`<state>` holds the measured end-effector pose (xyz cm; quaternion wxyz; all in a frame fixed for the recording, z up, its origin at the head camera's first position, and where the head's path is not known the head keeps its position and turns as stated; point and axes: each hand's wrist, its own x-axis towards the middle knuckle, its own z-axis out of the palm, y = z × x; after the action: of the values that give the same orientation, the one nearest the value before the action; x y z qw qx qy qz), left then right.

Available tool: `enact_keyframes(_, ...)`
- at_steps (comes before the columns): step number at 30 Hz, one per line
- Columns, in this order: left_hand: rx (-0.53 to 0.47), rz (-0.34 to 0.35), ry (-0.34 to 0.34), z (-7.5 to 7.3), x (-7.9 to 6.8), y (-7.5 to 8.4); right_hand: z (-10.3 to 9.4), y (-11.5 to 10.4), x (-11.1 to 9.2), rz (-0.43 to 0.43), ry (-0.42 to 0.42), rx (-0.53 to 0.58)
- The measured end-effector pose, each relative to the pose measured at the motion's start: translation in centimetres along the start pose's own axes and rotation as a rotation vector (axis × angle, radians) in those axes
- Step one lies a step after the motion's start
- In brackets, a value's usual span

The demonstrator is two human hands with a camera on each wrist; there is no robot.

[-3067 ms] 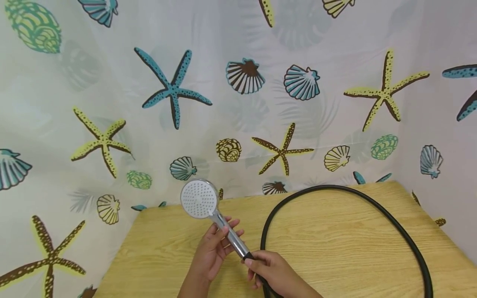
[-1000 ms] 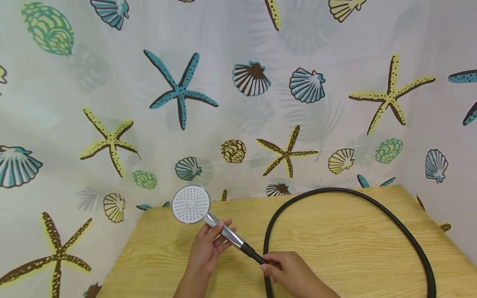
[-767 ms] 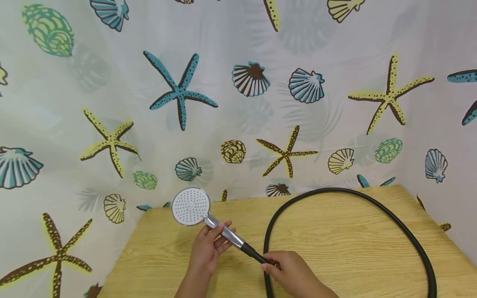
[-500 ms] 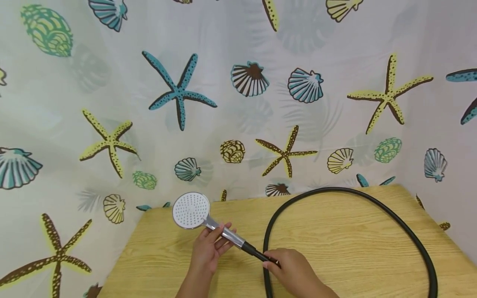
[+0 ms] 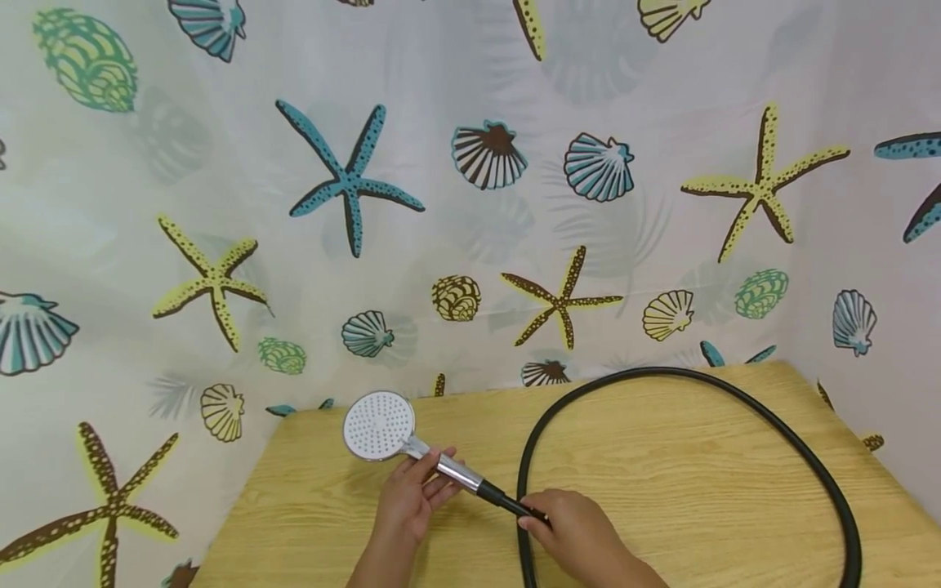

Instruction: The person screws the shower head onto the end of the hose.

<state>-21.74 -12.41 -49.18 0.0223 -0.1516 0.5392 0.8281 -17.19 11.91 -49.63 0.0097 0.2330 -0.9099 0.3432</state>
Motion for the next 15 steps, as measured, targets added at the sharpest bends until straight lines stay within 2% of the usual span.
enact_keyframes(15, -0.026, -0.03, -0.059, -0.3, 0.3, -0.2, 0.64, 0.73, 0.21, 0.023, -0.071, 0.058)
